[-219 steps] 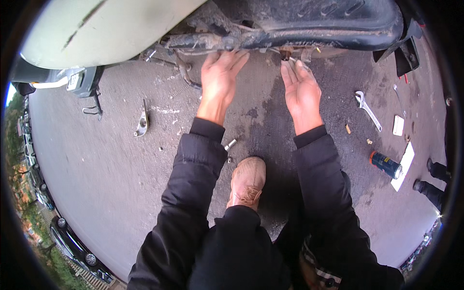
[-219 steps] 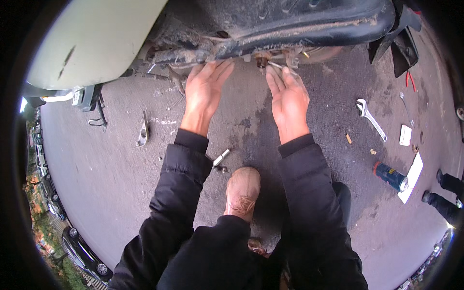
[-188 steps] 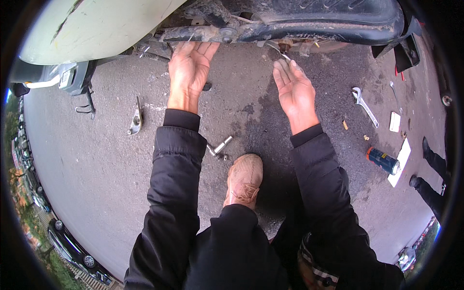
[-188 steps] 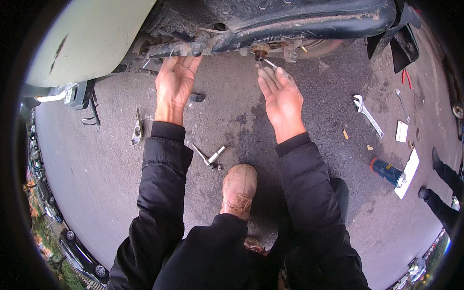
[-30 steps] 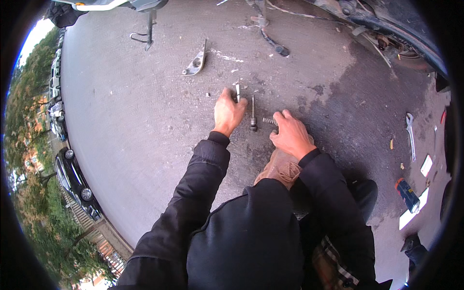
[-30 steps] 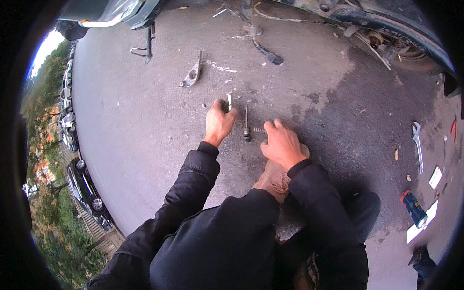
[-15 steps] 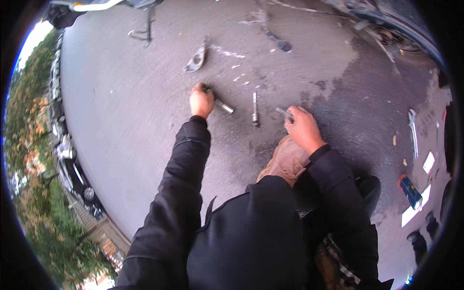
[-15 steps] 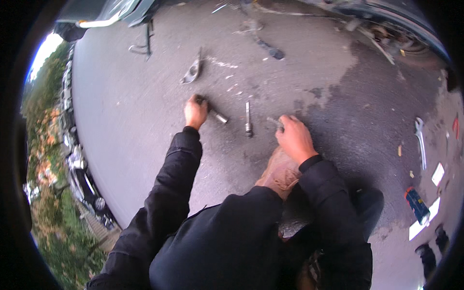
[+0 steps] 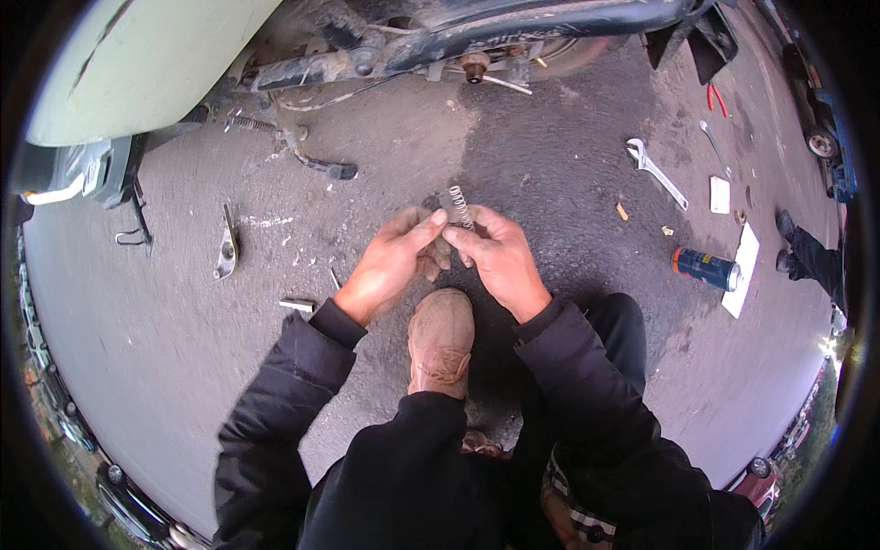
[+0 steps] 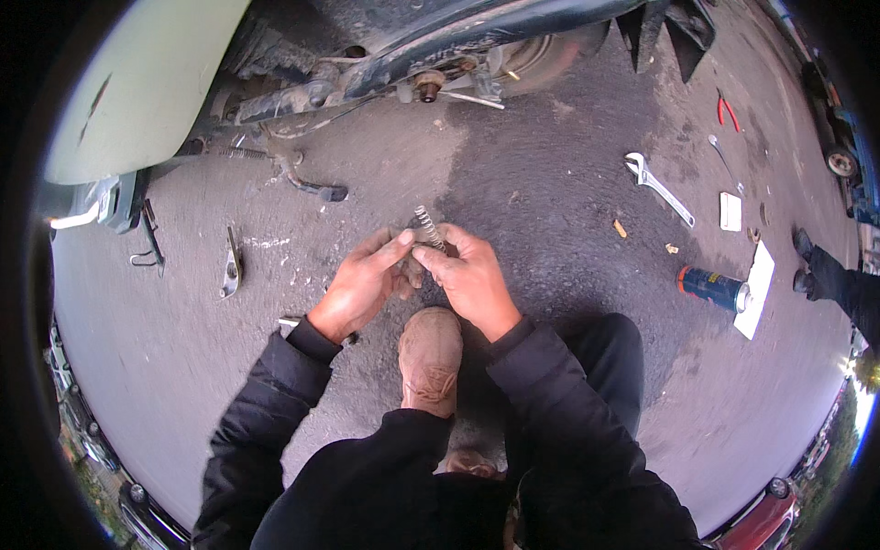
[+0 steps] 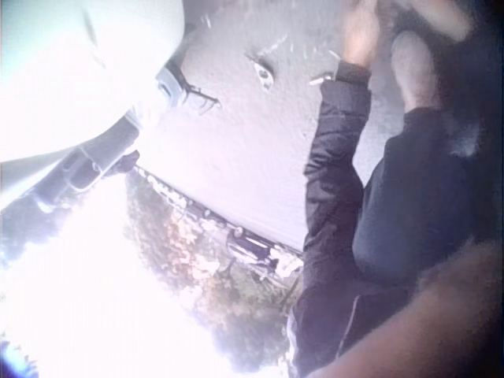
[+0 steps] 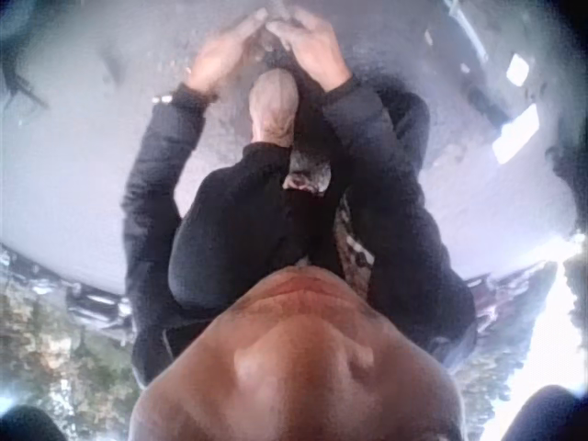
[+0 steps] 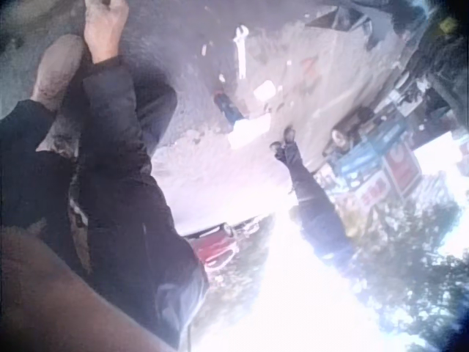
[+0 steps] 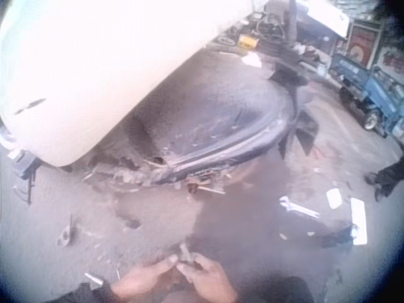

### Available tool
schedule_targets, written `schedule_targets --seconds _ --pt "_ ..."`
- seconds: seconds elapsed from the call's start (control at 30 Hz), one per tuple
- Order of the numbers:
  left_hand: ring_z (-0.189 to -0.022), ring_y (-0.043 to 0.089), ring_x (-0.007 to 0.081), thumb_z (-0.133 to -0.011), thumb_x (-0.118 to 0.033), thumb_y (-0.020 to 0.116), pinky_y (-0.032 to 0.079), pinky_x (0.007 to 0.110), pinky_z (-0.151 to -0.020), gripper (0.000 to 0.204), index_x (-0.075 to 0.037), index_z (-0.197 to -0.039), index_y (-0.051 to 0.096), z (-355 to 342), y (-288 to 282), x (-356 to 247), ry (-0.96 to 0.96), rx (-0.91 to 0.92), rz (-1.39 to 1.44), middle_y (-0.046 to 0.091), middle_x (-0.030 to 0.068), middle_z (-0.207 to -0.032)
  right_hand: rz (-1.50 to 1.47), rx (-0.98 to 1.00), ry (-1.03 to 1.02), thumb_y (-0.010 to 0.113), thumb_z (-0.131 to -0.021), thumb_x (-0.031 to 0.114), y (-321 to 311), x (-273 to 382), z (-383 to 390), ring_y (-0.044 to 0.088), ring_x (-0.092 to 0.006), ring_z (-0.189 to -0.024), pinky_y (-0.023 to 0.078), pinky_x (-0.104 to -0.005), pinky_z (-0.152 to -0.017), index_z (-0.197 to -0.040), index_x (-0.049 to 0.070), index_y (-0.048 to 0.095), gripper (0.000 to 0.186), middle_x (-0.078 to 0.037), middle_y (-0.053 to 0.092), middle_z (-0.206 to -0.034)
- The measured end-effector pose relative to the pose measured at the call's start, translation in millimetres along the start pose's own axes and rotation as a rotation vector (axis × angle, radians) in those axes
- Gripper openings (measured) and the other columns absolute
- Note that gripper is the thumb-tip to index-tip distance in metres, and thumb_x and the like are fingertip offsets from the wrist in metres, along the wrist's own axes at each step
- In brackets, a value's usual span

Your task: The person works on the rear wheel area of a white scooter, using a socket wrench and a screwdriver to remove and install bolts and a metal plate. They repeatedly adjust components under the scooter's body and handle small fasteners and tools on the ground.

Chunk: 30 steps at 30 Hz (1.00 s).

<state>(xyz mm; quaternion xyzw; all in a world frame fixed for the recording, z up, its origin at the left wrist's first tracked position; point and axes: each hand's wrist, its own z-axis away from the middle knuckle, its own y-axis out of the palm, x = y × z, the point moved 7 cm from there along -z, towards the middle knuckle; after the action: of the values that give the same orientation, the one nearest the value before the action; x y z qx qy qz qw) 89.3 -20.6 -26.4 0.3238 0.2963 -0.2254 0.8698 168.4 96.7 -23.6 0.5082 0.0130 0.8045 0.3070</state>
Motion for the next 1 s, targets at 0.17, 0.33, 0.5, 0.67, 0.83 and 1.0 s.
schedule_targets --seconds 0.17,0.33,0.5,0.67,0.83,1.0 --pt "-0.068 0.057 0.0105 -0.106 -0.034 0.063 0.044 0.026 -0.059 0.031 -0.003 -0.105 0.064 -18 33 -53 -0.116 0.096 -0.495 0.061 0.0013 -0.079 -0.064 -0.046 -0.051 0.071 -0.099 0.011 -21 28 9 0.051 -0.0029 -0.068 0.041 -0.021 -0.061 -0.11 0.003 0.071 0.014 0.004 0.064 -0.083" --pt "-0.064 0.053 0.0099 -0.104 -0.033 0.067 0.041 0.026 -0.055 0.034 0.0 -0.1 0.066 -41 50 -89 -0.109 0.165 -0.728 0.057 0.0001 -0.072 -0.11 -0.137 -0.057 0.064 -0.105 0.019 -54 36 7 0.055 -0.0085 -0.073 0.044 -0.0252 -0.068 -0.114 0.004 0.069 0.018 -0.001 0.067 -0.091" --pt "-0.06 0.045 0.009 -0.103 -0.036 0.068 0.034 0.027 -0.052 0.035 -0.001 -0.1 0.065 -60 67 -54 -0.107 0.187 -0.47 0.054 0.0001 -0.071 -0.093 -0.124 -0.167 0.068 -0.102 0.014 -64 37 9 0.06 -0.0081 -0.077 0.048 -0.025 -0.068 -0.115 0.002 0.066 0.018 -0.002 0.069 -0.096" --pt "-0.059 0.043 0.0088 -0.103 -0.038 0.067 0.032 0.027 -0.051 0.038 -0.001 -0.097 0.063 -65 63 -38 -0.131 0.163 -0.334 0.054 -0.0002 -0.071 -0.077 -0.072 -0.184 0.069 -0.1 0.01 -67 40 3 0.06 -0.0076 -0.077 0.048 -0.0247 -0.067 -0.113 0.002 0.065 0.016 -0.002 0.068 -0.095" --pt "-0.066 0.052 0.0132 -0.104 -0.026 0.064 0.041 0.029 -0.059 0.027 0.001 -0.106 0.065 -81 54 -35 -0.116 0.116 -0.277 0.06 0.0046 -0.083 -0.022 -0.164 -0.124 0.07 -0.098 0.009 -81 33 -3 0.053 -0.0055 -0.065 0.043 -0.0229 -0.058 -0.106 0.002 0.067 0.012 0.002 0.061 -0.079" --pt "-0.094 0.068 0.0262 -0.101 -0.006 0.052 0.057 0.039 -0.086 0.026 0.009 -0.12 0.059 -101 23 -57 0.032 0.017 -0.033 0.067 0.0191 -0.113 -0.004 -0.23 0.009 0.067 -0.099 0.007 -90 5 -6 0.049 -0.0053 -0.062 0.039 -0.0223 -0.055 -0.109 -0.002 0.068 0.014 0.003 0.058 -0.076"
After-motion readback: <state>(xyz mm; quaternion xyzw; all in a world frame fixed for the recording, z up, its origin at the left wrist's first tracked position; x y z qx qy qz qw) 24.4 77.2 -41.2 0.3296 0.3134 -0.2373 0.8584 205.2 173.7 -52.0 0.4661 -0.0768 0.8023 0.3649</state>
